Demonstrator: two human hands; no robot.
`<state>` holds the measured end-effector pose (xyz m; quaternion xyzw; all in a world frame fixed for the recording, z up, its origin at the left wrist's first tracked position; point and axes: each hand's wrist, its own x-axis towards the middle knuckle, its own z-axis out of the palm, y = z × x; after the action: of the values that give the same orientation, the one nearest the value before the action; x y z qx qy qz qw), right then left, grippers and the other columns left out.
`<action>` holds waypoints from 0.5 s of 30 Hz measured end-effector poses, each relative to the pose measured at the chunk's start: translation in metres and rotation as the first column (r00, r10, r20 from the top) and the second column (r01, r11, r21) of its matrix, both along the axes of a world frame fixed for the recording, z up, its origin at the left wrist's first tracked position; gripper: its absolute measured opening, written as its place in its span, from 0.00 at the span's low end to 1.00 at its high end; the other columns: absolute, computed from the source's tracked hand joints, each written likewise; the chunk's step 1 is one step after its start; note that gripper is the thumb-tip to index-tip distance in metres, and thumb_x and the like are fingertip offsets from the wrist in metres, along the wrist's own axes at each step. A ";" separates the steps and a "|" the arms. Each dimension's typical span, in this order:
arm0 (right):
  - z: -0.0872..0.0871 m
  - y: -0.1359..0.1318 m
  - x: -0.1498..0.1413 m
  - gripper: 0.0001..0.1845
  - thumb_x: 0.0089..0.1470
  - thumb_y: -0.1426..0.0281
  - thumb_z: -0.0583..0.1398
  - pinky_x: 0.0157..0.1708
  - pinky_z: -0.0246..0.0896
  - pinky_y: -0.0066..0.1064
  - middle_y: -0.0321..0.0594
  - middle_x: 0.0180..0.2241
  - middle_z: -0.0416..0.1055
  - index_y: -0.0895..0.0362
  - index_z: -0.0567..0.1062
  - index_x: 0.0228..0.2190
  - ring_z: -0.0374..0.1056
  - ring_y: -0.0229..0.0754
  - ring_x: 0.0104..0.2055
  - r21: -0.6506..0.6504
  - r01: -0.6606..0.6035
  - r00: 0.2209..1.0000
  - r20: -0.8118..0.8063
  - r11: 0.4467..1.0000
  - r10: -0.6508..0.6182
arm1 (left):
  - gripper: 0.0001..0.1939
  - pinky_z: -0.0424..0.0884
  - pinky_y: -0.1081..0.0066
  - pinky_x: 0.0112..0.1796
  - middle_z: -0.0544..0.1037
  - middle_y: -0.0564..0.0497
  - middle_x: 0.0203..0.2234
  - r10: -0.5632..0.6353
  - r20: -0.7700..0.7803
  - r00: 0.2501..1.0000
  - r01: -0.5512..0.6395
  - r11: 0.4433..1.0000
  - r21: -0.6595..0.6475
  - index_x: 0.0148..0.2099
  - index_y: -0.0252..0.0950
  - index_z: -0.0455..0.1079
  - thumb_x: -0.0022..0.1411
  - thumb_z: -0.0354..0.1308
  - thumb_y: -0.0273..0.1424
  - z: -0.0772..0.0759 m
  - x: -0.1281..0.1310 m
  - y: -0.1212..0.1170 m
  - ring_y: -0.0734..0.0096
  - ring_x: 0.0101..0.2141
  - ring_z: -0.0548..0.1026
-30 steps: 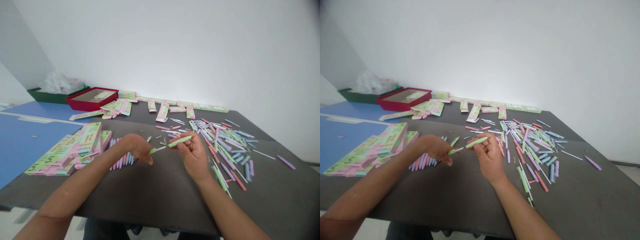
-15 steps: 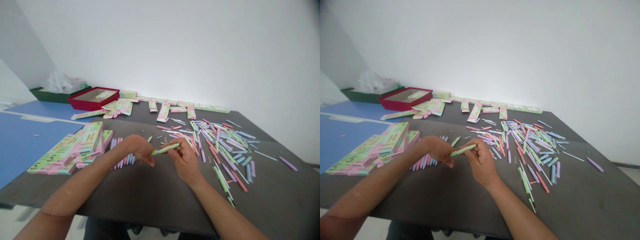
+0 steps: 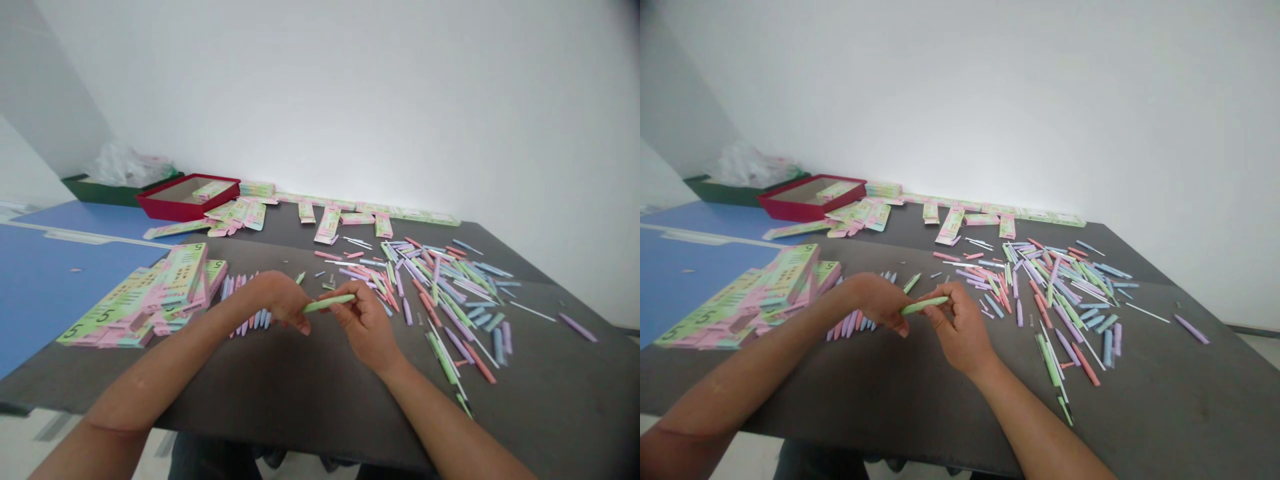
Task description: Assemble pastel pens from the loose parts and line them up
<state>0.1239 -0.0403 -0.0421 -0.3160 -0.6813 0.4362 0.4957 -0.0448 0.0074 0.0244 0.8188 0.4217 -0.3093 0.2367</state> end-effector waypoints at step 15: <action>0.006 0.003 0.006 0.16 0.55 0.58 0.56 0.23 0.49 0.26 0.32 0.20 0.62 0.56 0.66 0.24 0.57 0.35 0.23 0.152 0.142 0.922 0.338 0.978 -0.186 | 0.23 0.65 0.72 0.28 0.80 0.47 0.33 0.015 -0.029 0.999 -0.013 0.998 0.057 0.50 0.40 0.71 0.55 0.57 0.44 0.001 0.002 -0.004 0.65 0.28 0.74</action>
<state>0.1303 -0.0377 -0.0363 -0.4132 -0.7555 0.2865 0.4199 -0.0427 0.0036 0.0249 0.8177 0.4395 -0.3074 0.2093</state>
